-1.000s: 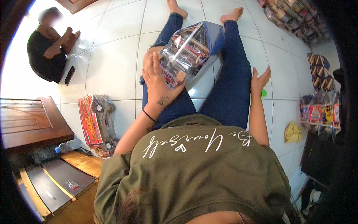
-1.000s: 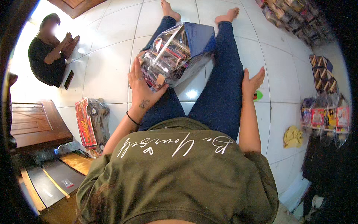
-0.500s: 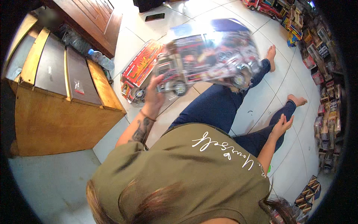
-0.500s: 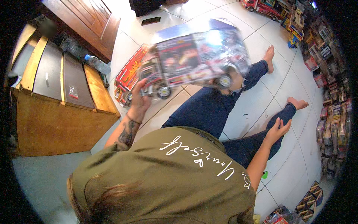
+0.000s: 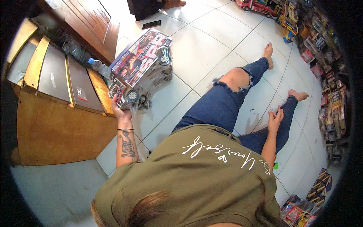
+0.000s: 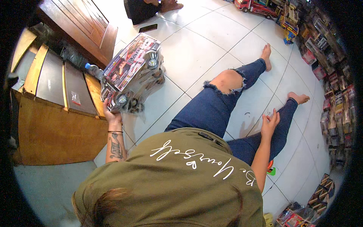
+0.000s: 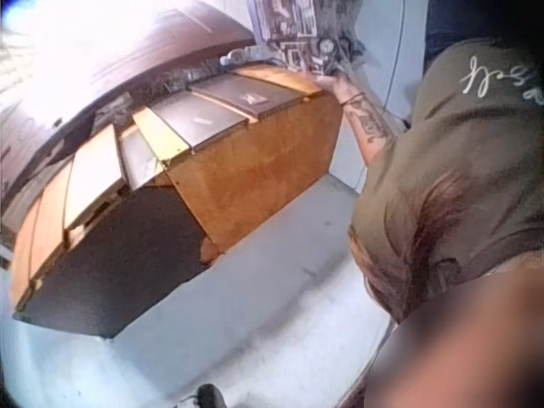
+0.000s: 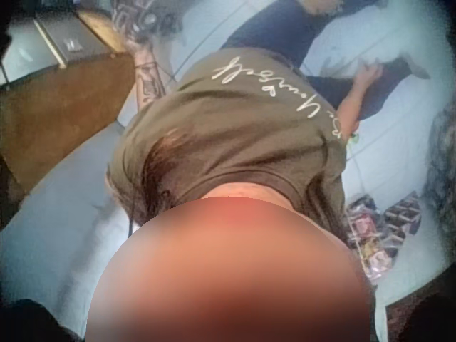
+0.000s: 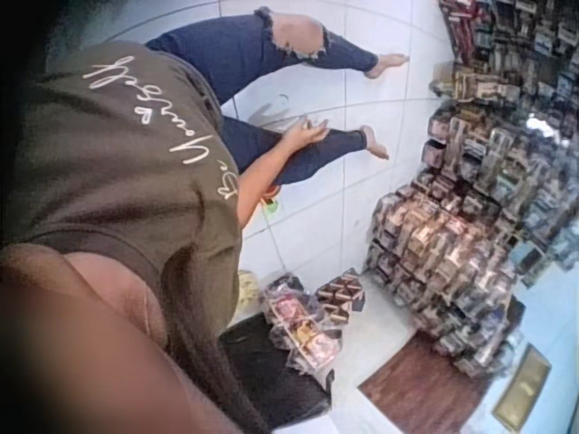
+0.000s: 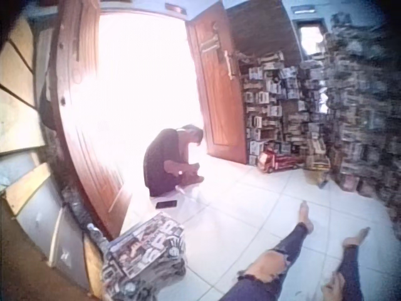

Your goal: The person sits on the floor and wraps several boxed toys in clear plastic film using a tape dispenser. They smooth the film, apply tape, and place the wrapped items aside.

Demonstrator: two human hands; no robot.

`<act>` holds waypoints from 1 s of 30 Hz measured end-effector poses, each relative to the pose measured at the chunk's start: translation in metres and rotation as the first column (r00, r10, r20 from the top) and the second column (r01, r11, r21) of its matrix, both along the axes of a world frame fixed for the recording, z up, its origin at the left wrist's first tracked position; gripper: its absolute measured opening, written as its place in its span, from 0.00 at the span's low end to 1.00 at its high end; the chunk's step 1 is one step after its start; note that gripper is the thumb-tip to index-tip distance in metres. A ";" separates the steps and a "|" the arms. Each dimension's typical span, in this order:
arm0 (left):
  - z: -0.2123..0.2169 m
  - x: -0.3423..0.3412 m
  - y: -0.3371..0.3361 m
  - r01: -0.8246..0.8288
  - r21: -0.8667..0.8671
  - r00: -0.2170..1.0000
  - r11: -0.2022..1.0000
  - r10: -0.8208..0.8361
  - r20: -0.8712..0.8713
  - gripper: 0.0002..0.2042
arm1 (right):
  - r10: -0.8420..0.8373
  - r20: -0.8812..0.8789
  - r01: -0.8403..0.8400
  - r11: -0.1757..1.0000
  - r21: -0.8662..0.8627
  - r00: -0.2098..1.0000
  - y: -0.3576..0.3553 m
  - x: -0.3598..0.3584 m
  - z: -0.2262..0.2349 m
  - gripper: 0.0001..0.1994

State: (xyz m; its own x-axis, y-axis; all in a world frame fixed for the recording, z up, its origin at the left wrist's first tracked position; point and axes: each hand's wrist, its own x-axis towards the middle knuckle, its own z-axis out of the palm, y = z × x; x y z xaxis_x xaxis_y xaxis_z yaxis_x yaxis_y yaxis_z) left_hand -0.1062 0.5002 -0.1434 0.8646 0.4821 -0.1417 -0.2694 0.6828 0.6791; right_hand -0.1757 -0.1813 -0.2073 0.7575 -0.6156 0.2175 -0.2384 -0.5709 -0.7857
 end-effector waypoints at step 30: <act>0.118 0.033 -0.617 -0.639 0.765 0.117 0.080 -0.973 0.199 0.36 | -0.831 0.516 0.961 -0.076 0.264 -0.208 -0.122 -0.577 0.093 0.36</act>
